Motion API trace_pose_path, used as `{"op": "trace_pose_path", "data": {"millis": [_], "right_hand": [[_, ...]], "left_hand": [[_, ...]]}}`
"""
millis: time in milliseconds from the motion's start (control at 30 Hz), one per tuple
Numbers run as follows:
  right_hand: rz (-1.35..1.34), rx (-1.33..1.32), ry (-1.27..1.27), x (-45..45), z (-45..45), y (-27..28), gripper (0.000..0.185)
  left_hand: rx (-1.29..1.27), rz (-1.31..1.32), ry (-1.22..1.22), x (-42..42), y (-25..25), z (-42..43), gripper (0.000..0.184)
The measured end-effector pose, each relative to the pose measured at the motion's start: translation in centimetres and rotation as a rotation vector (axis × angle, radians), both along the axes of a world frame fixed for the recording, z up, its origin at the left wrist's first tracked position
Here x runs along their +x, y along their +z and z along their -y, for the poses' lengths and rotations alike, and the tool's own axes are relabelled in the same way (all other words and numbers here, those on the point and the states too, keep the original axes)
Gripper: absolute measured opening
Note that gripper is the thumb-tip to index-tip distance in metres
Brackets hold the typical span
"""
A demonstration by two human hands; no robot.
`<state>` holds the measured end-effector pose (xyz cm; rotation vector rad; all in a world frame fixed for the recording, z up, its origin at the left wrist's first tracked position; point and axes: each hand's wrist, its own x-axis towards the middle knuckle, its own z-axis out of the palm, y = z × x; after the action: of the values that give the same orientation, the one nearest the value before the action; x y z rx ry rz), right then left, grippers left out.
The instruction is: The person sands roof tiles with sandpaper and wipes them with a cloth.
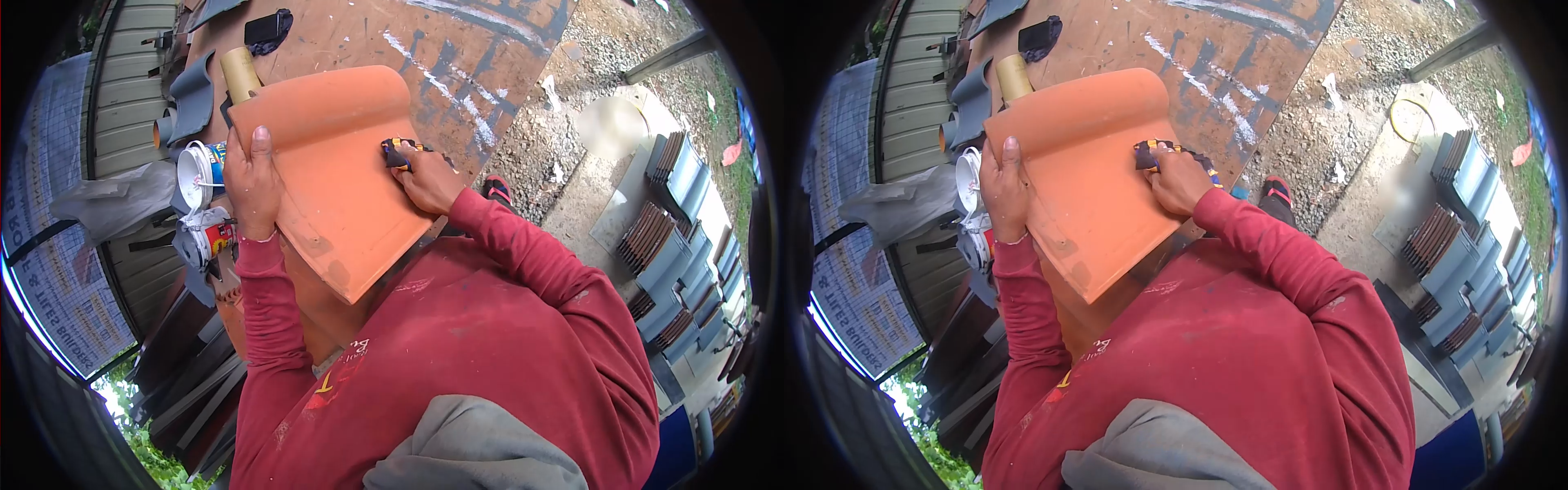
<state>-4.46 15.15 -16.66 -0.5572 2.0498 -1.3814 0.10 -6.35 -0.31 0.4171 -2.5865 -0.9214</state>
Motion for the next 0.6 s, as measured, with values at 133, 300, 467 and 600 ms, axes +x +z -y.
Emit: {"op": "trace_pose_path", "data": {"millis": [133, 300, 467, 600], "right_hand": [[-0.291, -0.247, 0.009, 1.5, -0.1, -2.6, 0.037], [-0.111, -0.043, 0.013, -2.1, -0.4, -4.0, 0.046], [0.002, 0.051, 0.288, -1.0, -5.2, 1.0, 0.049], [-0.023, 0.224, 0.201, -1.3, -4.2, -2.9, 0.043]], "left_hand": [[0.049, -0.02, 0.006, 0.3, 0.4, -0.7, 0.037], [0.119, -0.062, -0.037, -0.2, 1.2, -3.2, 0.037], [0.147, -0.058, 0.005, 0.1, 1.1, -3.8, 0.038], [0.121, -0.049, -0.047, -0.4, 1.1, -3.0, 0.038]]}}
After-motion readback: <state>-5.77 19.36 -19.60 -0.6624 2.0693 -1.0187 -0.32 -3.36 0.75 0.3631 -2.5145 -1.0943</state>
